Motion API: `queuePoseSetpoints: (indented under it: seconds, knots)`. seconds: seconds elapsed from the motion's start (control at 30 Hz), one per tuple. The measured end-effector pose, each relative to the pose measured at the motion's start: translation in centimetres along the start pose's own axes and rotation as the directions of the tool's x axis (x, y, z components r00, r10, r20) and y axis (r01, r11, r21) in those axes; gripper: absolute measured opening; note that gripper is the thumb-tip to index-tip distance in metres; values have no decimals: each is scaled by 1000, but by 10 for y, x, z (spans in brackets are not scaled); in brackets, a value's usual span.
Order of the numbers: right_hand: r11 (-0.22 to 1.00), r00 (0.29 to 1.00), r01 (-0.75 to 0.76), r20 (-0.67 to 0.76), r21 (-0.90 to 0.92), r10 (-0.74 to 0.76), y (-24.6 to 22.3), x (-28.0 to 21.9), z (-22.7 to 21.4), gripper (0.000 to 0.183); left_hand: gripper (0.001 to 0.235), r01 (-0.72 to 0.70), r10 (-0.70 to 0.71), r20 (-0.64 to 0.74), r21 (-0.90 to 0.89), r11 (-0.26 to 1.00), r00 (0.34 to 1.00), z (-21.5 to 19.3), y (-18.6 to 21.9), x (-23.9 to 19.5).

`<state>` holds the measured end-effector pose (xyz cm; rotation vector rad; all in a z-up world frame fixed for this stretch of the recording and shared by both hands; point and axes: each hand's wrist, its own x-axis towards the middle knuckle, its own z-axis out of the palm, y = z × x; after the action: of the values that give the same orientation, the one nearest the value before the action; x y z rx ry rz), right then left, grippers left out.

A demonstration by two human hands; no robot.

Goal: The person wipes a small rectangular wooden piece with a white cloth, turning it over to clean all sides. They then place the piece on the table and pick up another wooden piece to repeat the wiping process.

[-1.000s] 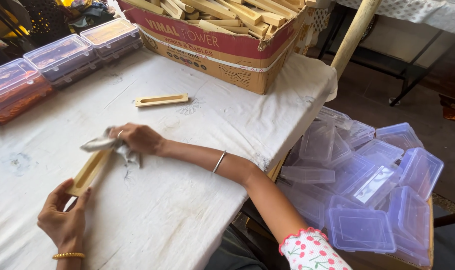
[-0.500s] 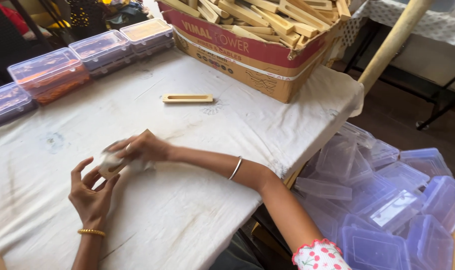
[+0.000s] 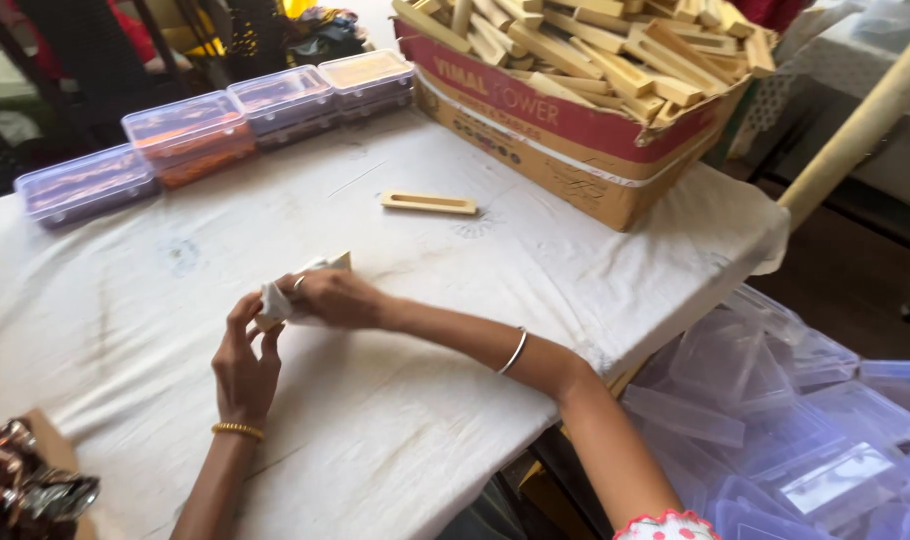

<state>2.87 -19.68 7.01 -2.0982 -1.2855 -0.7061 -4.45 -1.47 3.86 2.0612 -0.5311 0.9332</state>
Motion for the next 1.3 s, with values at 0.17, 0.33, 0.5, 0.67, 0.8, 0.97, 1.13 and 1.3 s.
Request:
queuePoseSetpoints:
  seconds: [0.17, 0.33, 0.5, 0.67, 0.8, 0.97, 1.13, 1.3]
  knots:
    - [992, 981, -114, 151, -53, 121, 111, -35, 6, 11, 52, 69, -76, 51, 126, 990, 996, 4, -10, -1]
    - [962, 960, -225, 133, -157, 246, 103, -34, -17, 9, 54, -62, 38, 104, 236, 970, 994, 8, -5, -1]
    - [988, 917, -138, 385, 64, 103, 26, 1, -15, 21, 63, -192, 172, 133, 159, 968, 976, 6, 5, 3]
    - [956, 955, -122, 292, 269, 39, 33, -3, -12, 18, 67, -210, 212, 5, 168, 963, 977, 3, 9, 5]
    - [923, 846, -373, 441, 89, 300, 88, -25, -17, 16, 59, -78, 70, 68, 121, 990, 995, 0, 9, 3]
    - [966, 952, -231, 232, 116, 200, 115, -47, 6, 15, 51, -82, -22, 217, 461, 884, 976, 10, -12, -4]
    - [941, 949, -315, 65, 126, 309, 59, -25, -2, 26, 58, -193, 127, 149, 622, 759, 981, 6, -15, 0]
    - [671, 716, -691, 126, 268, 687, 40, -19, 0, 47, 59, -291, 279, 127, 657, 695, 952, 2, -16, 4]
